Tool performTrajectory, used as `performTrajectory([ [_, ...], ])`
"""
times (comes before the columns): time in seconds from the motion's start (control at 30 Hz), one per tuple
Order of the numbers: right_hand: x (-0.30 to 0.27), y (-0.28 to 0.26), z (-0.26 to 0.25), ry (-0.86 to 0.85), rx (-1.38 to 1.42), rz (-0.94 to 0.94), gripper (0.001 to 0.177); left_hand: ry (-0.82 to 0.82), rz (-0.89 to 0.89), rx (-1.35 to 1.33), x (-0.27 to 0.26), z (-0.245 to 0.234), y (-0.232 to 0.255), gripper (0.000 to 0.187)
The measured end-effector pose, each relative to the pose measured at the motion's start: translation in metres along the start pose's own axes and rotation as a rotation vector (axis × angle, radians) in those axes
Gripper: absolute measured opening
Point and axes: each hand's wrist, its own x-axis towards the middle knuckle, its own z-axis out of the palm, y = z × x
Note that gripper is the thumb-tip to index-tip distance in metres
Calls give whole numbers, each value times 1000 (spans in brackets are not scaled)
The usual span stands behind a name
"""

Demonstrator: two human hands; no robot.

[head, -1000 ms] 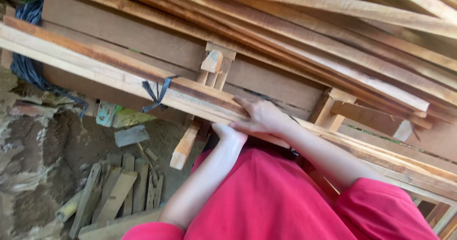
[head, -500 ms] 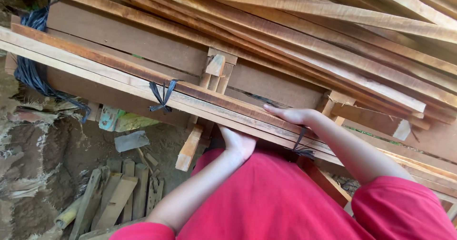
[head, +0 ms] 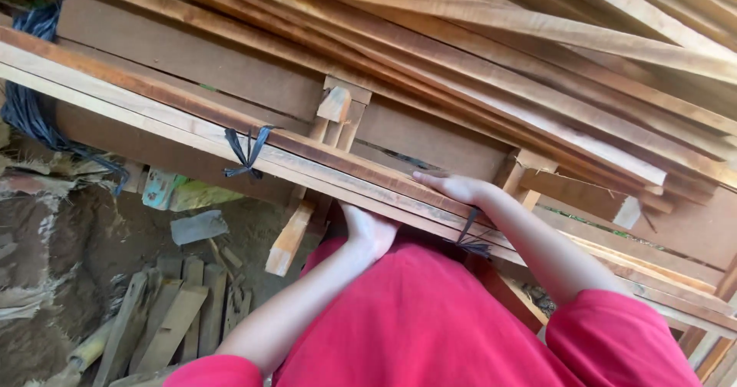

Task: Bundling long strips of wood together using plastic ties.

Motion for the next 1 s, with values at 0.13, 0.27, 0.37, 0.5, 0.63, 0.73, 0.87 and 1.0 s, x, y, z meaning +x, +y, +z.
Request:
performTrajectory([
  [0.13, -23, 6, 10, 257, -129, -194, 81, 3, 33, 25, -9, -1, 4, 118],
  [0.27, -56, 5, 45, 544, -733, -380, 103, -63, 98, 130, -53, 36, 11, 113],
  [0.37, -35, 19, 73, 730, -868, -282, 104, 28, 118, 343, -48, 45, 9, 102],
  [0.5, -21, 38, 74, 811, -844, -296, 98, 109, 149, 370, -9, 33, 4, 100],
  [0.63, -23, 46, 71, 731, -708, -413, 91, 94, 176, 388, -4, 26, 4, 100],
  [0.73, -23, 46, 75, 754, -697, -427, 89, 81, 164, 370, -5, 24, 6, 100],
  [0.87, -24, 43, 70, 788, -741, -476, 89, 76, 156, 411, -8, 28, 8, 100],
  [1.0, -39, 12, 78, 841, -904, -446, 94, 50, 171, 385, -33, 30, 8, 106],
])
